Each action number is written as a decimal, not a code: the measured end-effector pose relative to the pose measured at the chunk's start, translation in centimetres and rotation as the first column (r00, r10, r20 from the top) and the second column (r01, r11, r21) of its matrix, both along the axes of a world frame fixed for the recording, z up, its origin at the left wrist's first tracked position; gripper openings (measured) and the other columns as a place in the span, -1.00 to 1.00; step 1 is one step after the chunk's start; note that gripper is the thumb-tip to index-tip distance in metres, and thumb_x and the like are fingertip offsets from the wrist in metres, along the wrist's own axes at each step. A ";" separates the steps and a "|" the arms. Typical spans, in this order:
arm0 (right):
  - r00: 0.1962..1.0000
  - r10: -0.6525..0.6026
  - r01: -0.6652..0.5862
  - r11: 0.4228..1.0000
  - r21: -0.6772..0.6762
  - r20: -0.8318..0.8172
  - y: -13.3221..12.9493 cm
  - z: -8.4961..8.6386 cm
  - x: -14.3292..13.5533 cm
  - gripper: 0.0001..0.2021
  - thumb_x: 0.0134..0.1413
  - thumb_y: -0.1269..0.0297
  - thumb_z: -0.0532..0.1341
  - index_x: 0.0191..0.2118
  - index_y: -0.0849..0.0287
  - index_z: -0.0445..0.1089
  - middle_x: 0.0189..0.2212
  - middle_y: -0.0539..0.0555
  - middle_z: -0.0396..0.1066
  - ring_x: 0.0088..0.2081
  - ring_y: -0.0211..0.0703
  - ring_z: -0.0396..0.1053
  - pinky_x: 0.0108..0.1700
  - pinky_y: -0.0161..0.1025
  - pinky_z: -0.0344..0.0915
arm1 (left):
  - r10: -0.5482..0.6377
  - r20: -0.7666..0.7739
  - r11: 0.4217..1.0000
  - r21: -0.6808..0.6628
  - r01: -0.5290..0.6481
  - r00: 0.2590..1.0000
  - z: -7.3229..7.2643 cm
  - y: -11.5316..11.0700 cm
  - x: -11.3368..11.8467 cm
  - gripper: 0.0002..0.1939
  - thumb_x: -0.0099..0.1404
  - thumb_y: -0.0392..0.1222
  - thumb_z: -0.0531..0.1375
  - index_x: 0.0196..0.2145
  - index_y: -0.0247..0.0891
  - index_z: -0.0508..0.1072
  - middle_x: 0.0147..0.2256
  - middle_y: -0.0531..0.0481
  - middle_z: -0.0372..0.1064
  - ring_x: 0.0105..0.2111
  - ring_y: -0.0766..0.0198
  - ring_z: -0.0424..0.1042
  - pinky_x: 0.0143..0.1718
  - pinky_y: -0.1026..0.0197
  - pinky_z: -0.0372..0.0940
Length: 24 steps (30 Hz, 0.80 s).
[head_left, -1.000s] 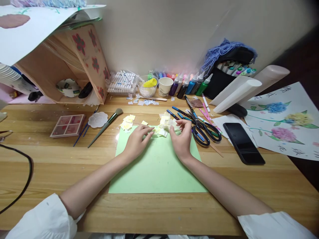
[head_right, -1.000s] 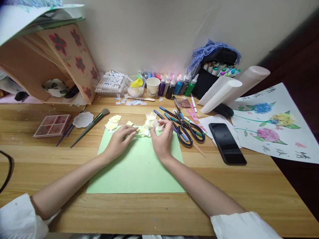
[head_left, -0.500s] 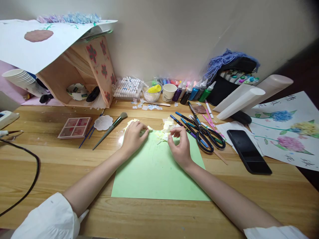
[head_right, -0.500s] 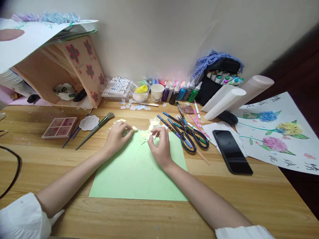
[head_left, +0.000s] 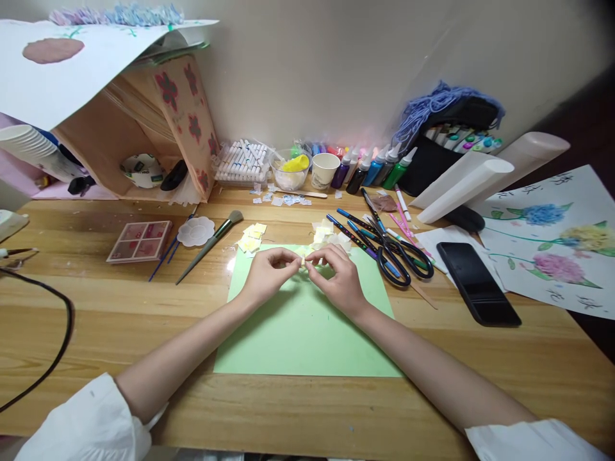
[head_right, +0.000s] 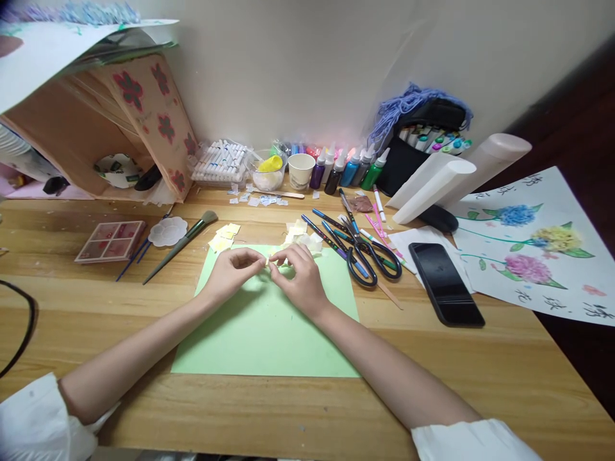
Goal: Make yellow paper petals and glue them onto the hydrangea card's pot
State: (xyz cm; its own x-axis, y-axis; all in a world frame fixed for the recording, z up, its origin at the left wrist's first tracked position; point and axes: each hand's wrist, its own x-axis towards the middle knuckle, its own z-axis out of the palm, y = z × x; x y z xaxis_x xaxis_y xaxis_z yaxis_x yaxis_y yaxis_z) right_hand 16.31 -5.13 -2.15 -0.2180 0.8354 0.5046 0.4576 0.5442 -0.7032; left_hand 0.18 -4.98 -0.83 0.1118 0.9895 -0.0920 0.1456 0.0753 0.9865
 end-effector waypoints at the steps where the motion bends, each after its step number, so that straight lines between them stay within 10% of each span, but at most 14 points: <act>1: 1.000 -0.004 0.004 1.000 0.001 0.000 0.0 0.0 0.0 -0.96 0.05 0.40 0.19 -0.36 0.12 0.35 -0.48 0.00 0.32 -0.36 -0.17 0.26 -0.30 -0.21 0.20 | -0.001 -0.005 1.000 0.004 0.001 1.000 -0.1 0.0 0.0 -0.84 0.06 -0.16 0.25 -0.47 -0.33 0.49 -0.47 -0.03 0.46 -0.46 0.32 0.38 -0.39 0.30 0.25; 24: 0.997 -0.034 0.030 0.998 0.062 0.066 -0.2 -0.2 -0.1 -0.85 -0.06 0.47 0.19 -0.51 0.11 0.22 -0.58 -0.05 0.23 -0.45 -0.20 0.22 -0.34 -0.22 0.18 | -0.043 -0.110 0.997 0.055 0.049 0.993 -0.3 -0.4 0.0 -0.87 0.03 -0.22 0.23 -0.48 -0.36 0.50 -0.50 -0.05 0.44 -0.52 0.36 0.30 -0.50 0.32 0.18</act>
